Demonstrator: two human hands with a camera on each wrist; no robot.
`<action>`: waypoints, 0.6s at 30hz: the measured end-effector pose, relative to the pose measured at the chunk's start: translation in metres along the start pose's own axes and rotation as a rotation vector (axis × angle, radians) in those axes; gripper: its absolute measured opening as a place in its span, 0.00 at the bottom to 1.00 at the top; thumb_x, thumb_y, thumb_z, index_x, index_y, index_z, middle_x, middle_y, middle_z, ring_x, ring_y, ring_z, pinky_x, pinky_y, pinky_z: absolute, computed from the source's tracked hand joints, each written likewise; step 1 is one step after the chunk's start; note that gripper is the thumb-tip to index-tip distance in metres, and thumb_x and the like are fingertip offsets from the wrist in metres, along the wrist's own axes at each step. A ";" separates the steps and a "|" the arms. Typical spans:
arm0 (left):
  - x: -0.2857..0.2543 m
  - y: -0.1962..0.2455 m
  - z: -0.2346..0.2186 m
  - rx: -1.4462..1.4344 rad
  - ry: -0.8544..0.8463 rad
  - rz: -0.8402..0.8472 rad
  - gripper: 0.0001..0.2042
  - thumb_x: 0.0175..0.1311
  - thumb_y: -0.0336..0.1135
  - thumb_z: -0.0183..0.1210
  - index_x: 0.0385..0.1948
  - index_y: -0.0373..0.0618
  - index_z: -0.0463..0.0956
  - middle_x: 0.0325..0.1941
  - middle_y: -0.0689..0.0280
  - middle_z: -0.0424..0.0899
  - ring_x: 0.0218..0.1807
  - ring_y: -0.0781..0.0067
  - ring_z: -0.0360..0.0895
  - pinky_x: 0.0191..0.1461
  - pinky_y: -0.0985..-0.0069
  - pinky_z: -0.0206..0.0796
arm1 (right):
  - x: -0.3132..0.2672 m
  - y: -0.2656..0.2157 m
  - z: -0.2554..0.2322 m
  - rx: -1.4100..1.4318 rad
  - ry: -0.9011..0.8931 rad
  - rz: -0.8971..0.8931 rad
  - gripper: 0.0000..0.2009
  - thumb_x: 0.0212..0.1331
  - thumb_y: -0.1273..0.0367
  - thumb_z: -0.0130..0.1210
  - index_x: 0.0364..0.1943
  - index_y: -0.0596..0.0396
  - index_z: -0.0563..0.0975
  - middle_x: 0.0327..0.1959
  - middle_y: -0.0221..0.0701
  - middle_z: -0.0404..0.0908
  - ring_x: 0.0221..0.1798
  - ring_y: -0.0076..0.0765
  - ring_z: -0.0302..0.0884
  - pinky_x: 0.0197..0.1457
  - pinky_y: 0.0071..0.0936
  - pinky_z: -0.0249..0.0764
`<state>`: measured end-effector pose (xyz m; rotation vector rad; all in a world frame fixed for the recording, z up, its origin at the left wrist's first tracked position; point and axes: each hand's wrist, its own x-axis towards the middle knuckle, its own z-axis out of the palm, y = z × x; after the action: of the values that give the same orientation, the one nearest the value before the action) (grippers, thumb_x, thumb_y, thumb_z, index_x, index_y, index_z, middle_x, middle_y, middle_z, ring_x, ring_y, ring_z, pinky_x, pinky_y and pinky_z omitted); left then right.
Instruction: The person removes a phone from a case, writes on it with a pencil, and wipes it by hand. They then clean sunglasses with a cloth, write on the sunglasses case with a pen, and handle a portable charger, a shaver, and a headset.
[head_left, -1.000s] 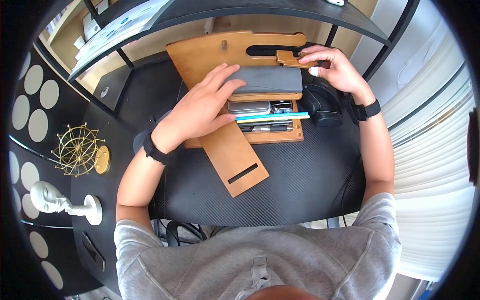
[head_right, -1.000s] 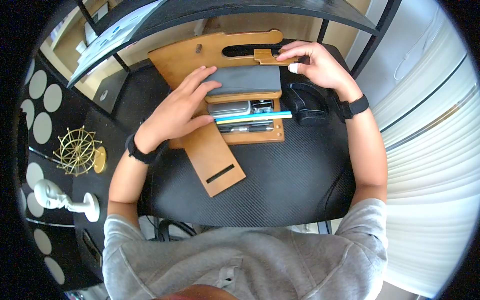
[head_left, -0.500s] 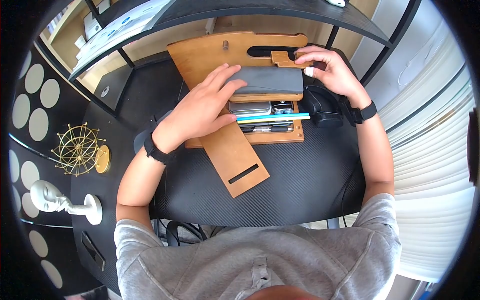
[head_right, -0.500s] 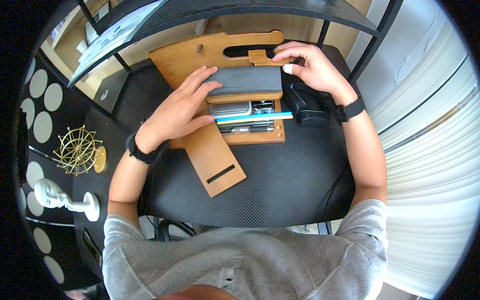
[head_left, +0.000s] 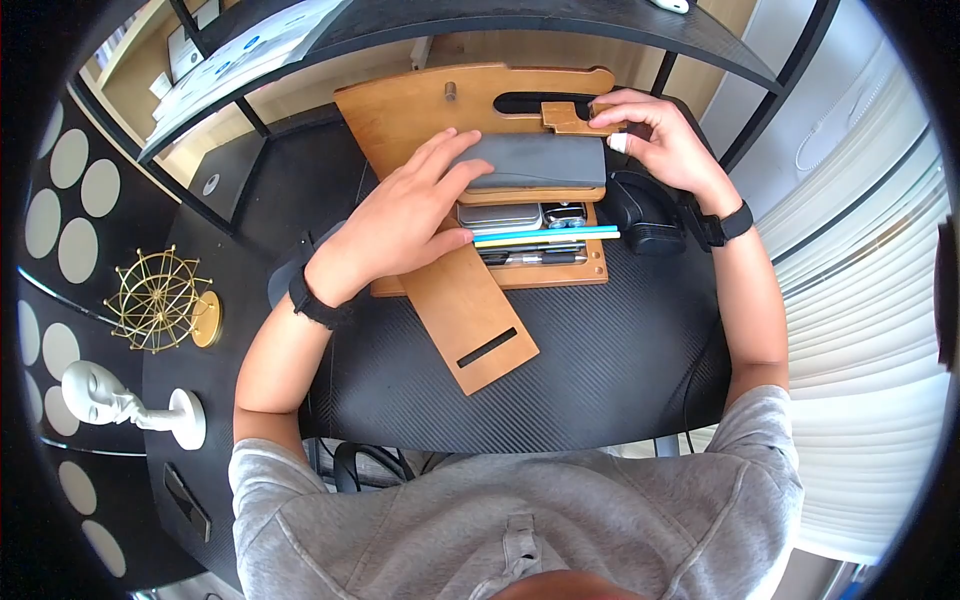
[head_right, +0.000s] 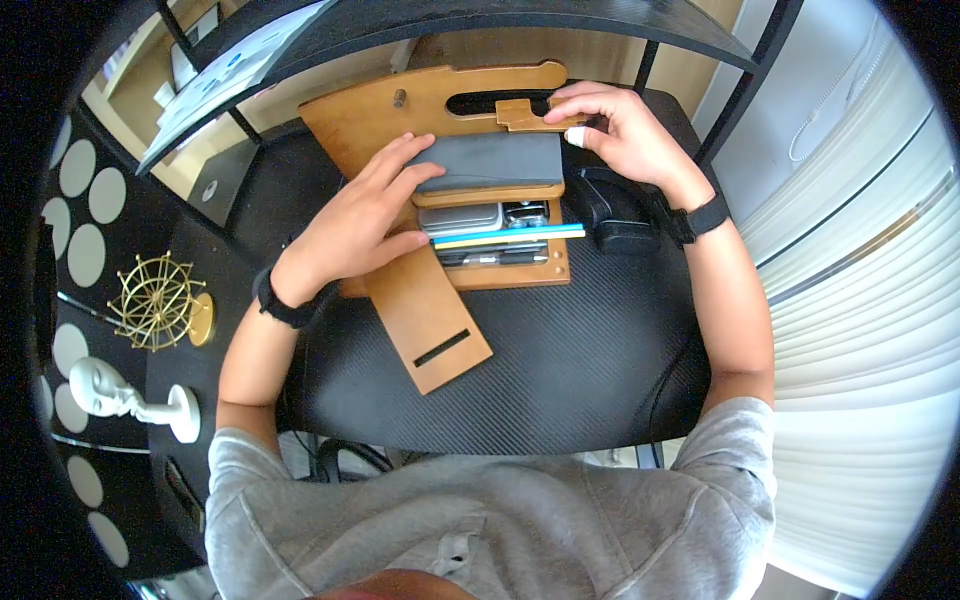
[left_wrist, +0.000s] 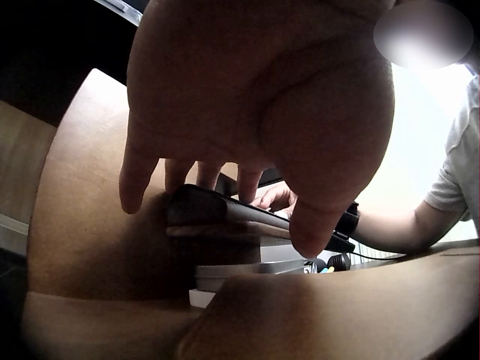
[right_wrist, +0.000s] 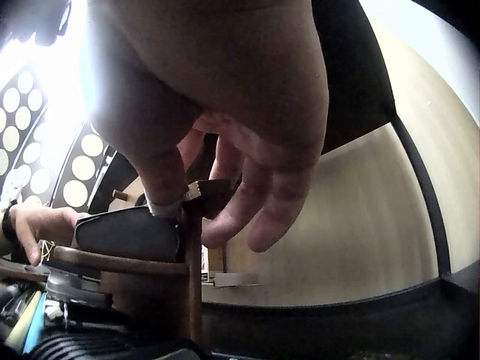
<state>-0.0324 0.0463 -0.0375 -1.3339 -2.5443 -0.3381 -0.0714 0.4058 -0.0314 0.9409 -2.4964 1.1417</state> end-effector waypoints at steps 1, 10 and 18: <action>0.000 0.000 0.000 -0.004 -0.001 -0.001 0.35 0.57 0.34 0.72 0.67 0.46 0.66 0.80 0.51 0.57 0.82 0.42 0.53 0.82 0.54 0.54 | 0.000 -0.001 0.000 -0.006 0.009 -0.018 0.15 0.63 0.80 0.61 0.52 0.53 0.85 0.62 0.36 0.80 0.59 0.34 0.80 0.58 0.27 0.78; -0.001 -0.001 0.000 0.019 0.036 0.017 0.32 0.59 0.34 0.71 0.65 0.47 0.67 0.79 0.51 0.60 0.81 0.41 0.56 0.78 0.55 0.61 | -0.002 -0.018 -0.023 -0.004 -0.087 -0.033 0.13 0.66 0.77 0.61 0.54 0.54 0.84 0.59 0.31 0.81 0.55 0.29 0.81 0.55 0.25 0.78; 0.001 -0.002 -0.003 -0.036 0.038 0.000 0.33 0.60 0.36 0.70 0.67 0.44 0.66 0.77 0.50 0.63 0.80 0.44 0.57 0.81 0.56 0.56 | 0.001 -0.036 0.006 0.295 -0.129 0.052 0.16 0.80 0.62 0.47 0.60 0.57 0.76 0.41 0.27 0.81 0.42 0.20 0.79 0.46 0.22 0.78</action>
<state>-0.0343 0.0447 -0.0348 -1.3268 -2.5191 -0.4064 -0.0483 0.3834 -0.0135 1.0583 -2.5094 1.5437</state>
